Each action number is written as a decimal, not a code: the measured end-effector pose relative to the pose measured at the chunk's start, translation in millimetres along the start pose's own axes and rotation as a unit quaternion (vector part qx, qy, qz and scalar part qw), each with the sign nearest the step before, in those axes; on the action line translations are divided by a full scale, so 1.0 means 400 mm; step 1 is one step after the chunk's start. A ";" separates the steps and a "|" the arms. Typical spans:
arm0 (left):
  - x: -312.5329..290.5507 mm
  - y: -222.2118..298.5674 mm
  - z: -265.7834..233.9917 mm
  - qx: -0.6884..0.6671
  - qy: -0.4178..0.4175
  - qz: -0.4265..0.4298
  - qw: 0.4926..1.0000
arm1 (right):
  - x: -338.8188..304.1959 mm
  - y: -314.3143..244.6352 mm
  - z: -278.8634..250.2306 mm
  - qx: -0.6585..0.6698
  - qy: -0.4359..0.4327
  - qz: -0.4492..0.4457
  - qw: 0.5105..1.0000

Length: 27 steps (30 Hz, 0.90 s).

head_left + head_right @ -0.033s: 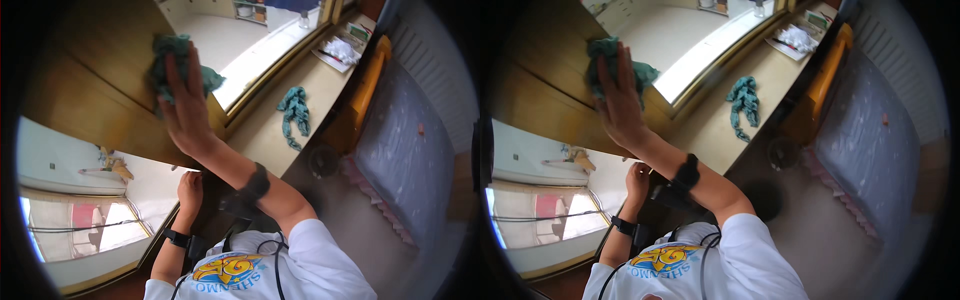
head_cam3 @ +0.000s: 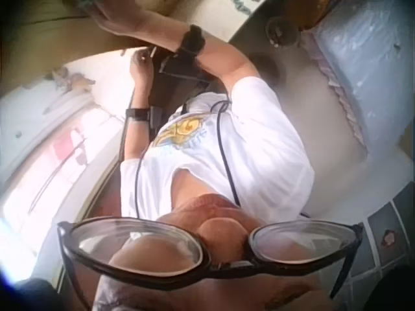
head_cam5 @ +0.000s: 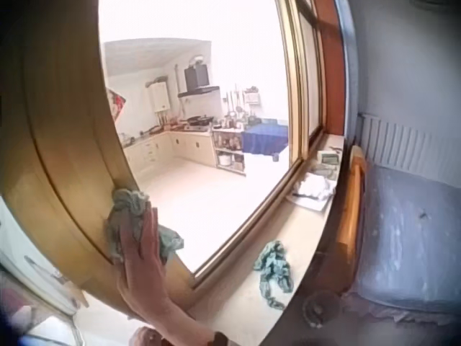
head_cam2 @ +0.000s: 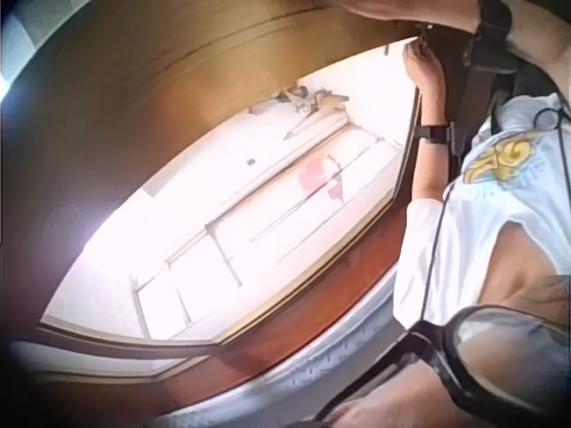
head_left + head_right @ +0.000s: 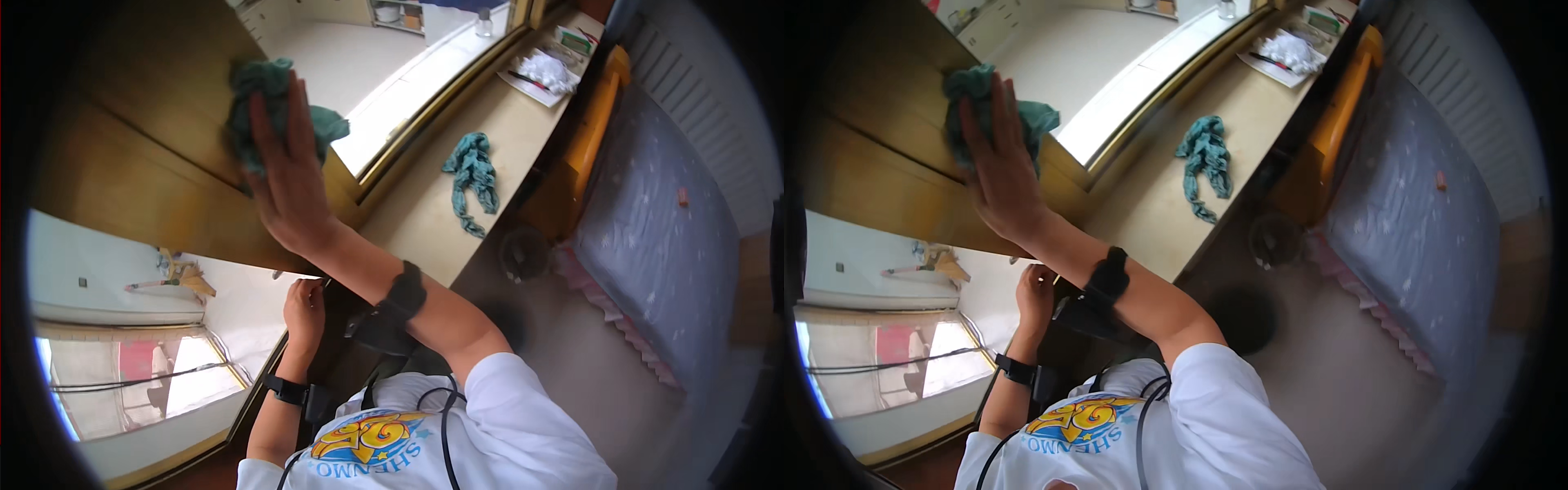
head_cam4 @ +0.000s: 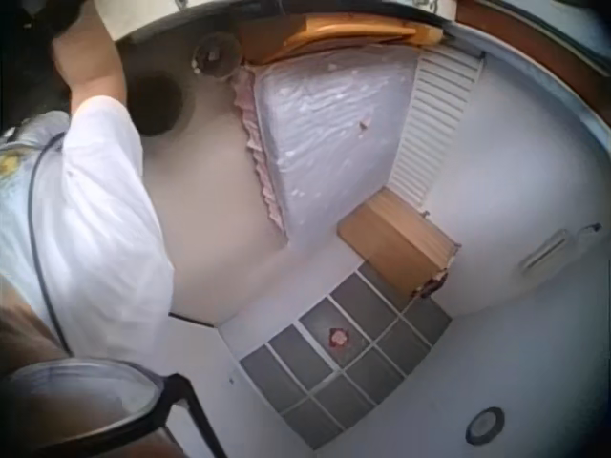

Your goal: Cleaning a calculator and a window/door frame using a cleaning cloth.

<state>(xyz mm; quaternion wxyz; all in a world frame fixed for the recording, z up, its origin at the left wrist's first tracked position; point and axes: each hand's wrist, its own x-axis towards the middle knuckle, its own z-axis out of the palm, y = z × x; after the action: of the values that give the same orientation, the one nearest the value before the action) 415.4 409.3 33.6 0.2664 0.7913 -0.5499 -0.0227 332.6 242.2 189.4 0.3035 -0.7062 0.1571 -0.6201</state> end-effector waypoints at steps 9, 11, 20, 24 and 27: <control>0.022 0.019 0.029 0.003 0.003 0.065 0.998 | -0.356 0.292 0.016 0.023 0.093 0.321 0.942; 0.023 0.013 0.021 0.009 -0.001 0.063 0.998 | -0.338 0.268 0.036 0.052 0.132 0.361 0.922; 0.011 0.028 0.008 0.005 -0.021 0.064 0.998 | -0.384 0.303 0.080 0.044 0.192 0.361 0.912; -0.002 0.032 -0.002 -0.009 -0.030 0.053 0.998 | -0.320 0.440 0.017 -0.130 0.203 0.378 0.894; -0.007 0.029 0.003 -0.002 -0.041 0.050 0.998 | -0.273 0.589 -0.049 -0.101 0.272 0.358 0.887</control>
<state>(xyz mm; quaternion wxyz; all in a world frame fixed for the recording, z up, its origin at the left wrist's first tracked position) 404.1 408.4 37.0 0.2462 0.7604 -0.5994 -0.0431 330.1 122.2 -41.8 0.3770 -0.4327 0.5377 -0.6177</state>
